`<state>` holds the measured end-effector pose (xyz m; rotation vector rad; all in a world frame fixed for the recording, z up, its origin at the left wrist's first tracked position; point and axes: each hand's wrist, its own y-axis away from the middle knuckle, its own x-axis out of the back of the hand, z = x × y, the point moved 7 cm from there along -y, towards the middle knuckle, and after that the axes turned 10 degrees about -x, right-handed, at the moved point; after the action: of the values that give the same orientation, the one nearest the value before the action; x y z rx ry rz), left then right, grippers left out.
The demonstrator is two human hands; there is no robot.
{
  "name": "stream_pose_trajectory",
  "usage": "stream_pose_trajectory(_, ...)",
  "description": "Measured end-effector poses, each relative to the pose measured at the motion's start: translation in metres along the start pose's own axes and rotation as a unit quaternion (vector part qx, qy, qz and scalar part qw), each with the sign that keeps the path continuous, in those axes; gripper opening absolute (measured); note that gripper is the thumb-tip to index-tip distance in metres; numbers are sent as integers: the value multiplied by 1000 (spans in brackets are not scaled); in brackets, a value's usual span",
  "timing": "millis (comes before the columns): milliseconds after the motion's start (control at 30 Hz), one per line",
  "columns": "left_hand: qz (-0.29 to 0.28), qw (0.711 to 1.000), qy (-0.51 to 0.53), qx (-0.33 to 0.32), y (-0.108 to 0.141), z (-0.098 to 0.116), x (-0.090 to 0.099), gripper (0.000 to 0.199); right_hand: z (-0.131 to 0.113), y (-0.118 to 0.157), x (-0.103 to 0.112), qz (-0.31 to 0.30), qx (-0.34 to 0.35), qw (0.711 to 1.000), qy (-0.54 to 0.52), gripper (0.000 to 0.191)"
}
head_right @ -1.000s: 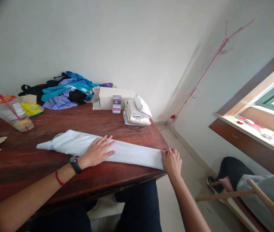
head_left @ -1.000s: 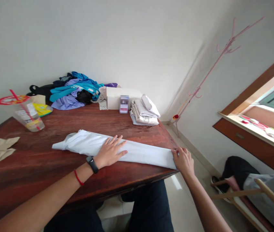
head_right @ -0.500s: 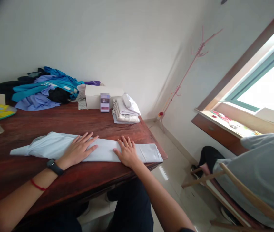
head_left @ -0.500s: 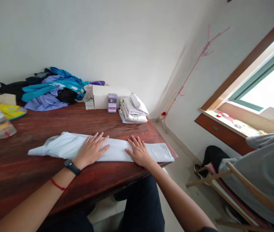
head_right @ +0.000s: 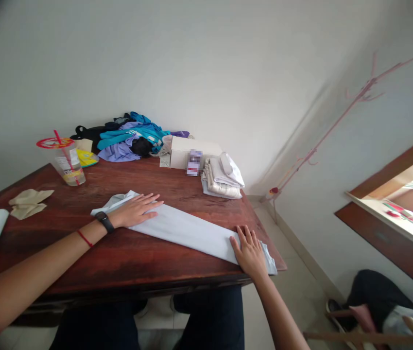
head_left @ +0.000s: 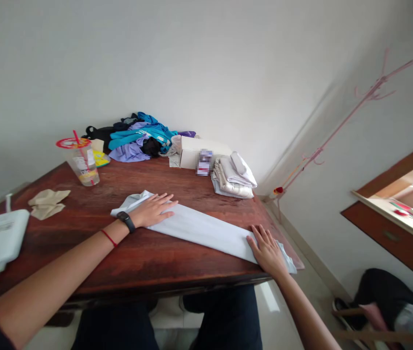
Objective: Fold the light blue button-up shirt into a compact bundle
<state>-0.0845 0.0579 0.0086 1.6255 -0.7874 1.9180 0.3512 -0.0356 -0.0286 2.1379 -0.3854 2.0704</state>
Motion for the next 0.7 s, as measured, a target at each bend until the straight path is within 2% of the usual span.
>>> stream_pose_trajectory(133,5,997,-42,72,29,-43,6,59,-3,1,1,4,-9,1000,14,64)
stream_pose_trajectory(333,-9,990,-16,138,33,-60,-1,62,-1,-2,0,-24,-21,999,8,64)
stream_pose_trajectory(467,1,987,-13,162,32,-62,0,56,15,-6,0,-47,-74,996,-9,65)
stream_pose_trajectory(567,2,982,-22,187,34,-58,8,52,26,-8,0,-57,-103,993,-12,67)
stream_pose_trajectory(633,22,979,-41,200,32,-46,16,51,29,-8,-1,-62,-103,993,-9,68)
stream_pose_trajectory(700,48,977,-61,197,25,-23,20,49,29,-8,-2,-64,-102,993,-4,68)
